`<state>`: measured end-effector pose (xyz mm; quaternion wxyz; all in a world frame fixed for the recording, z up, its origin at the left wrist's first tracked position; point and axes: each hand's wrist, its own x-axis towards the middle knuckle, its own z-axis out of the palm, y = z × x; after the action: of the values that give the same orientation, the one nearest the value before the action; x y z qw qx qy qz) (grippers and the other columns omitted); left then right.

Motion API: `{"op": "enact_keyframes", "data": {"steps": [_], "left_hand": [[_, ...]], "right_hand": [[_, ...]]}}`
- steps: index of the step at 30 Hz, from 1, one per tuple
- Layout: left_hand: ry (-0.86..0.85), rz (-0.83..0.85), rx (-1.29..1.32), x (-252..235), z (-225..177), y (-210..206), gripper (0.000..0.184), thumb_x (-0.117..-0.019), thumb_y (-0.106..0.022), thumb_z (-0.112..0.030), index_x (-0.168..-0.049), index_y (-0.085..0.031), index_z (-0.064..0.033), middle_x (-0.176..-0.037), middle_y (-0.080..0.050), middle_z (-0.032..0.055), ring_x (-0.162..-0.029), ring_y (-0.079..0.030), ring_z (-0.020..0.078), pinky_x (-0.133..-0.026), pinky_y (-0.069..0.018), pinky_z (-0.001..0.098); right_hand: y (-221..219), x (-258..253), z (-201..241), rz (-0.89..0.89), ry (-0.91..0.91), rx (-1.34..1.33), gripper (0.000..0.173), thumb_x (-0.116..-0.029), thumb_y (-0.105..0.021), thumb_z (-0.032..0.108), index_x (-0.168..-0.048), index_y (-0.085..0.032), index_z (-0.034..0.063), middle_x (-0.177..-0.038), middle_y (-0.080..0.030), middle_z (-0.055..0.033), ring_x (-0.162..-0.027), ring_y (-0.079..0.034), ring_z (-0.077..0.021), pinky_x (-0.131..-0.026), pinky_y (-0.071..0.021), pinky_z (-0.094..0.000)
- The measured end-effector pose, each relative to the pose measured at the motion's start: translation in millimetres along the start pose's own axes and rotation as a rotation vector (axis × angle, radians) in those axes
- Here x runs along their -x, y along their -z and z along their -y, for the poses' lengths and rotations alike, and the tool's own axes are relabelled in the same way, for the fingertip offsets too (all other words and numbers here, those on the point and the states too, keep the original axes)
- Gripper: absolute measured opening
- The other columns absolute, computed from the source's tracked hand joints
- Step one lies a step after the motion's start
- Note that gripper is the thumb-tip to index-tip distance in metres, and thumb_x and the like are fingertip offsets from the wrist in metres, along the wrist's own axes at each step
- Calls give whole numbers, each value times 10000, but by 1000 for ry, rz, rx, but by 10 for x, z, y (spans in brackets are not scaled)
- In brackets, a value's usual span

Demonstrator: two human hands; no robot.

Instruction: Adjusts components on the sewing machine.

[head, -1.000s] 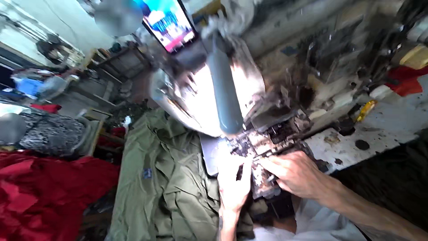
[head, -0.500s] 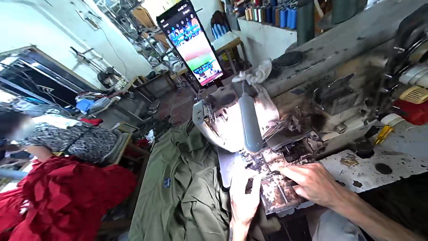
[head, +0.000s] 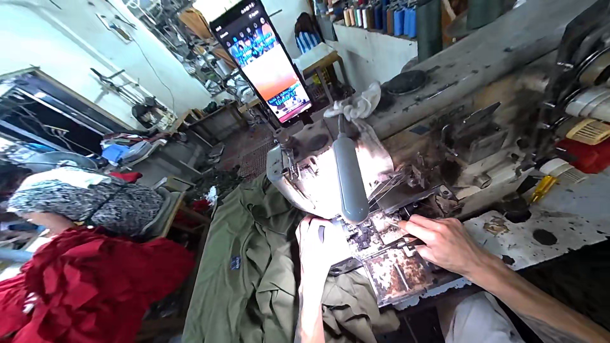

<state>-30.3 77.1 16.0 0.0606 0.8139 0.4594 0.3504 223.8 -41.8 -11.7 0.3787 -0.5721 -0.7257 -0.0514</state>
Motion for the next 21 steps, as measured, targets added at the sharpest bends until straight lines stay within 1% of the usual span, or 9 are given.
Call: {"op": "enact_keyframes", "data": {"steps": [1,3,6,10,14,16,19,21], "left_hand": [[23,-11,-1,13,2,-14,257,-937,-596,-211,-967,-734,3,-1202,-661,282,-1228,-582,451,-1079,-411,567],[92,-6,29,37,2,-18,294,-943,-605,-214,-1071,-701,33,-1303,-602,315,-1282,-534,478,-1093,-390,585],[144,-19,38,58,-14,-24,312,-948,-598,-173,-1140,-660,65,-1324,-581,324,-1261,-549,468,-1062,-424,573],[177,-20,61,73,-32,-24,351,-961,-539,-125,-1225,-623,90,-1354,-560,335,-1307,-520,464,-1087,-413,553],[178,-8,71,90,-46,-21,367,-965,-522,-117,-1255,-611,91,-1375,-545,340,-1320,-508,476,-1096,-409,553],[193,-7,76,88,-60,-13,369,-969,-518,-113,-1265,-612,86,-1403,-526,343,-1338,-492,482,-1103,-396,564],[206,-13,94,94,-68,-14,347,-972,-528,-89,-1261,-617,82,-1422,-507,351,-1348,-478,496,-1107,-395,567],[204,-19,107,97,-61,-23,345,-970,-530,-86,-1256,-618,86,-1421,-506,353,-1352,-478,489,-1111,-397,555]], "right_hand": [[-5,0,-13,-7,0,5,259,-770,-653,75,-1004,-762,50,-831,-702,-127,-607,-684,-302,-474,-510,-459],[-25,-6,-39,-23,3,14,253,-769,-651,80,-993,-763,44,-819,-697,-126,-597,-680,-299,-464,-507,-455],[-32,-17,-54,-28,2,23,254,-767,-649,76,-990,-765,42,-818,-691,-127,-600,-679,-301,-463,-507,-453],[-41,-29,-52,-39,8,22,245,-764,-661,77,-982,-766,41,-844,-692,-139,-620,-684,-312,-469,-512,-456],[-54,-11,-66,-56,14,33,236,-763,-663,100,-970,-767,52,-858,-694,-130,-636,-688,-301,-468,-516,-441],[-55,-26,-69,-61,20,38,263,-734,-680,100,-975,-771,47,-862,-695,-132,-644,-692,-305,-471,-520,-445],[-67,-36,-78,-72,26,53,267,-718,-683,101,-965,-769,46,-859,-694,-133,-639,-691,-304,-463,-513,-445],[-71,-38,-77,-77,27,51,263,-724,-679,100,-964,-771,46,-860,-694,-134,-640,-692,-304,-463,-513,-445]]}}
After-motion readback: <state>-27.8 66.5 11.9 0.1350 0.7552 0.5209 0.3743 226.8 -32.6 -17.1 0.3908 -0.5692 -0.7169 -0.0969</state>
